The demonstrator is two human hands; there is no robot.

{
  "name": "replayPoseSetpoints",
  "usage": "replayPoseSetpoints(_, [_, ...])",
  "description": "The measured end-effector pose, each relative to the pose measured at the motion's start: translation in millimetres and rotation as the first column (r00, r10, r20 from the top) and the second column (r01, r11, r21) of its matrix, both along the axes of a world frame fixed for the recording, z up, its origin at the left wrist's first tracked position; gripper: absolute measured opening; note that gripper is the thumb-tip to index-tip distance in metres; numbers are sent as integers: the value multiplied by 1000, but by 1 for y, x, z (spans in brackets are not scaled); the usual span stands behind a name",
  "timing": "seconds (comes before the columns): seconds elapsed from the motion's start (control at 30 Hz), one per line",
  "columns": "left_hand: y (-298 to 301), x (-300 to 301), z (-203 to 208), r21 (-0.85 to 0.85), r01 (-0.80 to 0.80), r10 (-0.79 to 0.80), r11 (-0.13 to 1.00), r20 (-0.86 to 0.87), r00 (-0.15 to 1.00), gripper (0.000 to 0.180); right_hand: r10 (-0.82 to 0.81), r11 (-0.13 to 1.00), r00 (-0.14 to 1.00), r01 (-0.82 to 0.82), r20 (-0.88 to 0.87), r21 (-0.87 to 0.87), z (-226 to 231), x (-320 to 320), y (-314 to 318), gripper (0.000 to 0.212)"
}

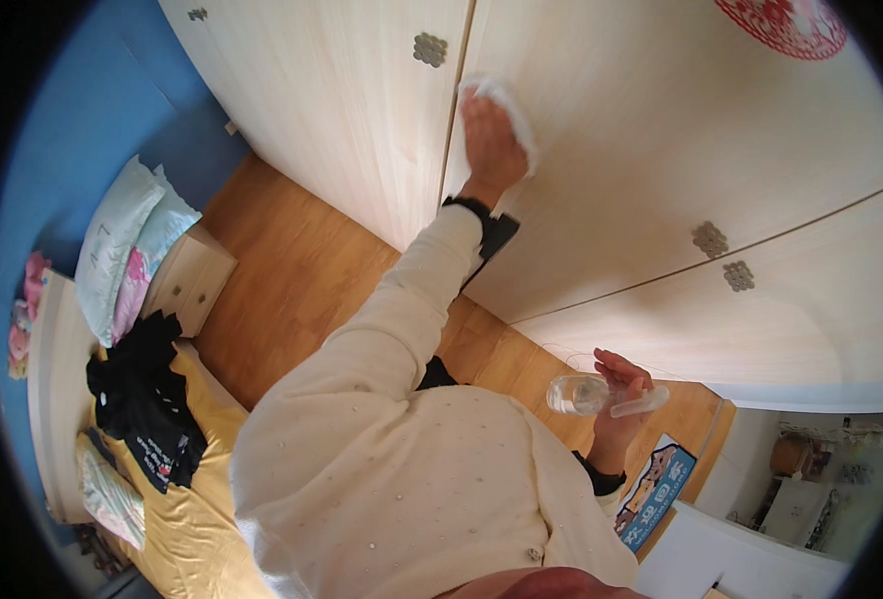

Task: The person fills a spray bottle with water at a bathroom sink, then moves into a bedroom to clean a white wardrobe. They spray the surface and wipe it with a white cloth, working across the doors and around red decorative stickers.

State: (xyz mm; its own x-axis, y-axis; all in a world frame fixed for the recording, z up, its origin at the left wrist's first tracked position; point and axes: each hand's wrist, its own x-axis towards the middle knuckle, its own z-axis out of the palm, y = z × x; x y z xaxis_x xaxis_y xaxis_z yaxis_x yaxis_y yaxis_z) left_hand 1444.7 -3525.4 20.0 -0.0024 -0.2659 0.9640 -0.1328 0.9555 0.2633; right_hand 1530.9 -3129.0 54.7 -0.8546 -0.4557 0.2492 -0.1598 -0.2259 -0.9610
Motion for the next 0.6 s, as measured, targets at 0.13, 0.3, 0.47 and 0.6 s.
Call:
replayPoseSetpoints(0.13, [-5,25,-108,139,10,-46,990,256,965,48,-28,999,999,29,34,-28,-4,11,-25,41])
replayPoseSetpoints(0.3, [-22,83,-114,334,528,-521,781,-118,846,61,-89,992,995,94,54,-84,6,28,-90,43])
replayPoseSetpoints(0.47, [-129,100,-17,345,151,-198,926,104,975,59,-50,993,998,53,30,-106,16,39,-162,43])
replayPoseSetpoints(0.6, [-210,79,74,-109,12,-13,994,-5,1000,61,-15,981,1000,13,-6,-193,19,53,-187,43])
